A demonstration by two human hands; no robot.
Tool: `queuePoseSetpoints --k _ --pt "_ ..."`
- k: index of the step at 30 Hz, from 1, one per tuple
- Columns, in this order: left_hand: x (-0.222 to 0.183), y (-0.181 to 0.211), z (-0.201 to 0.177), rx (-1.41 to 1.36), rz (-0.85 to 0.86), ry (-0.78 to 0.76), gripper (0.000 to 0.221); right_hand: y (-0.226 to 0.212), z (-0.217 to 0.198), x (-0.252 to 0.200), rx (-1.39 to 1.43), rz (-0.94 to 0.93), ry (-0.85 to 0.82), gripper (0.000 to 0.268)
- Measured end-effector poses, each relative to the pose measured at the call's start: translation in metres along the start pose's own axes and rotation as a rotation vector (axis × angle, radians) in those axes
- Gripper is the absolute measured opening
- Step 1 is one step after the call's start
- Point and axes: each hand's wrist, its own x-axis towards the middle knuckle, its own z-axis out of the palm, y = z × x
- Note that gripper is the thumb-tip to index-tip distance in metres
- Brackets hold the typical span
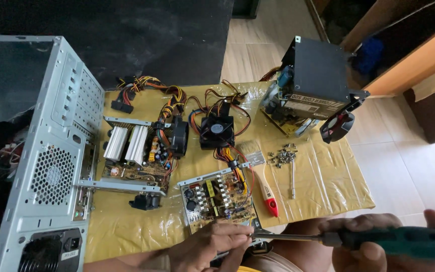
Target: A person is disassembling a computer power supply unit by removing screws from the internal circuit board and the outer casing using a manual screwdriver.
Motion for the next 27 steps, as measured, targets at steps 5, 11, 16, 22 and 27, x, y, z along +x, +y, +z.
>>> queuePoseSetpoints --k 5,11,16,22,27 --pt "0.009 0.015 -0.005 0.044 0.016 0.001 0.044 -0.01 -0.009 0.005 -0.011 0.113 -0.067 0.09" --pt "0.02 0.019 0.006 -0.007 -0.093 0.057 0.04 -0.008 0.005 0.002 0.03 0.096 -0.033 0.086" --pt "0.043 0.058 0.013 0.274 -0.191 0.347 0.025 0.007 -0.005 0.007 0.115 0.037 -0.089 0.086" --pt "0.025 0.039 0.004 0.433 0.028 0.299 0.033 0.005 -0.012 0.018 0.033 0.046 -0.099 0.082" --pt "0.02 0.041 0.003 0.701 -0.079 0.512 0.024 0.025 -0.01 0.036 -0.016 -0.02 -0.043 0.072"
